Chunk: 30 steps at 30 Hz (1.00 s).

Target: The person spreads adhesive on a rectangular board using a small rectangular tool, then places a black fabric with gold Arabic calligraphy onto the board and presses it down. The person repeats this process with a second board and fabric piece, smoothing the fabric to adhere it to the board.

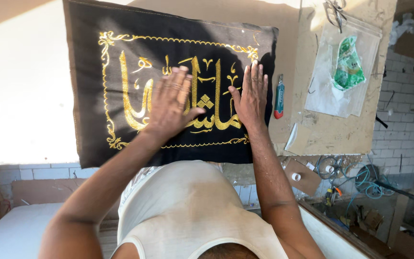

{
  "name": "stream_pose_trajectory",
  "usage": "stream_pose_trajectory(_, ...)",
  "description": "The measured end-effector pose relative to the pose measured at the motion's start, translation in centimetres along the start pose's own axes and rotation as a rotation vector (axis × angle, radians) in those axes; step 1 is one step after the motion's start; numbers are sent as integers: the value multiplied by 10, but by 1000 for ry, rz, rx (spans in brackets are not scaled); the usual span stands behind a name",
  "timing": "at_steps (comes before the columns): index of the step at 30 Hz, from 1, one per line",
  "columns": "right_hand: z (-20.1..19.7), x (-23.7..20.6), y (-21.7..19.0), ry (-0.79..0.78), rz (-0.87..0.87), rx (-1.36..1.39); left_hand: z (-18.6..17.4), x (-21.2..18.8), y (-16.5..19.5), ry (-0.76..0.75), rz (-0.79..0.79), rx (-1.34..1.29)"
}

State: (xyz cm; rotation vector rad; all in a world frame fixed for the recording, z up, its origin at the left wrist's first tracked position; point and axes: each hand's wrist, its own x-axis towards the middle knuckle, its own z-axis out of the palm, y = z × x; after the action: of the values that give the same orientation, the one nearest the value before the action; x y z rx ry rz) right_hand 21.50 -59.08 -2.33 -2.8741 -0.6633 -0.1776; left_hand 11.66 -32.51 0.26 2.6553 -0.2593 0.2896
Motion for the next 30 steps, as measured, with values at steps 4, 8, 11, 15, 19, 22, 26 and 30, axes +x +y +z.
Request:
stream_pose_trajectory(4, 12, -4, -16, -102, 15, -3, 45, 15, 34, -241, 59, 149)
stream_pose_trajectory(8, 18, -8, -11, -137, 11, -19, 44, 10, 13, -300, 16, 216)
stream_pose_trajectory(11, 23, -8, -4, -160, 11, -29, 11, -5, -40, -246, -137, 174)
stream_pose_trajectory(15, 31, -8, 0, -176, 18, -43, -43, -34, -116, -215, -369, 231)
stream_pose_trajectory(19, 34, -9, 0, -227, 51, -88, -64, -46, -132, -222, -496, 169)
stream_pose_trajectory(22, 29, -8, 4, -241, 74, -78, -68, -43, -125, -216, -489, 157)
stream_pose_trajectory(26, 22, -1, -7, -320, 120, -154, -62, -33, -108, -225, -512, 228)
stream_pose_trajectory(30, 30, 1, -62, -148, -76, -88, -21, -12, -69, -249, -287, 259)
